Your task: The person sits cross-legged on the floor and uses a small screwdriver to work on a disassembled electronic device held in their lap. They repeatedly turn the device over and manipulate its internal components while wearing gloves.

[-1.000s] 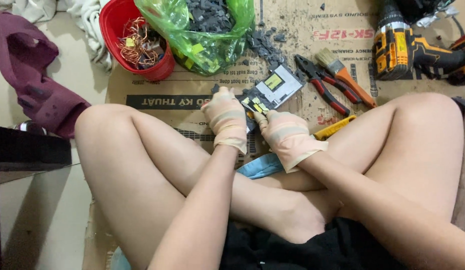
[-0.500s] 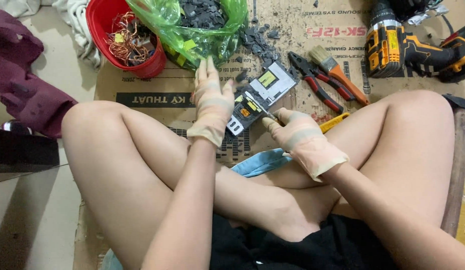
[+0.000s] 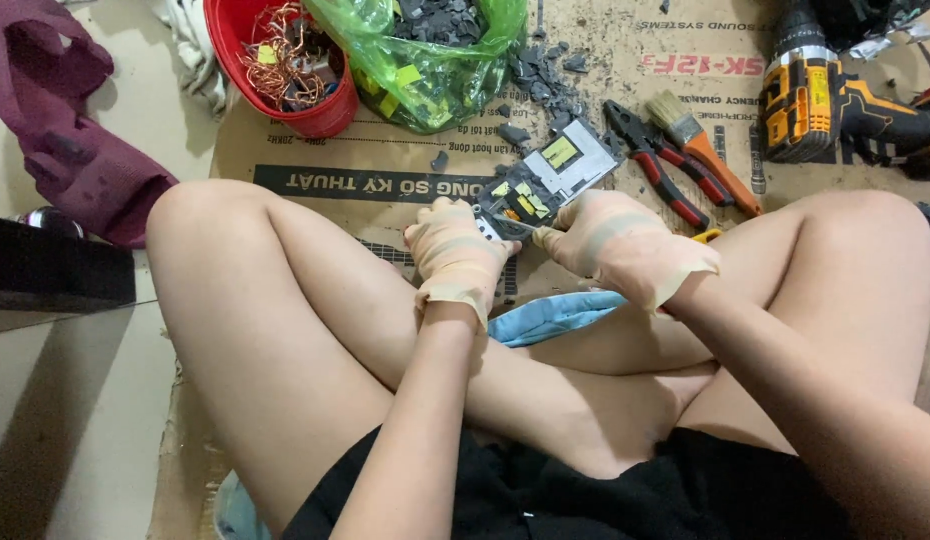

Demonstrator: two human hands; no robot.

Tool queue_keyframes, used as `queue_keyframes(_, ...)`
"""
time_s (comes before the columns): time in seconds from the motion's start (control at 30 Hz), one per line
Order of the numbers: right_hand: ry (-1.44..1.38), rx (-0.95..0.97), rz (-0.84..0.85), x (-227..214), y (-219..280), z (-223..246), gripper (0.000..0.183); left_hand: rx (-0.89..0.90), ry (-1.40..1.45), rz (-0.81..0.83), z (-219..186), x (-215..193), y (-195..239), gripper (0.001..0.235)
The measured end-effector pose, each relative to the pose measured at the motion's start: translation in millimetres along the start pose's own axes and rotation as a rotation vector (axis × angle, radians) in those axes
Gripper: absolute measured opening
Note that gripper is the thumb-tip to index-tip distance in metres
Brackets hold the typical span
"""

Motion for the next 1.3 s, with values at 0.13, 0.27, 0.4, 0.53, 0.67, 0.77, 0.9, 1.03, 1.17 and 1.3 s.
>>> queue_keyframes(0.13,0.095,-0.006,-0.016,-10.0,9.8,4.3,0.034,-0.023,-0.014,0.01,-0.4,-1.7,1.0,0.072)
queue_keyframes(0.27,0.088,-0.016,-0.009,-3.2,8.7,3.5,0.032,0.003,-0.014,0.017,-1.9,-1.1,0.5,0.073)
queue_keyframes(0.4,-0.032,0.001,-0.001,15.5,2.8,4.4,0.037,0.021,-0.088,0.093,-3.0,-1.5,-4.5,0.073)
queue_keyframes(0.53,0.035,0.01,-0.004,17.4,4.4,16.4,0.04,0.048,-0.126,0.089,-4.9,-8.1,1.2,0.069)
queue_keyframes(0.67,0.056,0.006,-0.004,17.1,1.2,24.5,0.041,0.045,-0.137,0.081,-3.9,-0.4,-6.6,0.064)
queue_keyframes(0.77,0.034,-0.008,-0.009,24.9,-5.0,23.7,0.042,0.048,-0.113,0.075,1.4,6.7,-18.5,0.064)
queue_keyframes(0.9,-0.025,-0.016,-0.002,43.0,-18.9,10.4,0.045,0.036,-0.135,0.155,-2.1,-4.2,-6.2,0.075)
queue_keyframes(1.03,-0.129,0.015,-0.006,54.5,-17.9,8.4,0.046,0.038,-0.123,0.149,-0.4,-5.1,-7.4,0.076)
queue_keyframes(1.17,-0.218,0.029,0.018,43.0,-4.7,13.1,0.045,0.035,-0.116,0.166,-2.2,-10.0,-1.0,0.075)
queue_keyframes(1.3,0.047,-0.071,-0.035,18.5,-14.9,19.5,0.04,0.07,-0.094,0.097,-2.6,-10.8,0.9,0.068)
Point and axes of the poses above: each hand's wrist, its own y-axis away from the middle knuckle, its own x-axis out of the palm, z = x × y, the point moved 5 cm from there along -y, towards the middle knuckle, and after that the axes turned 12 degrees about y, right-handed, at the moved point
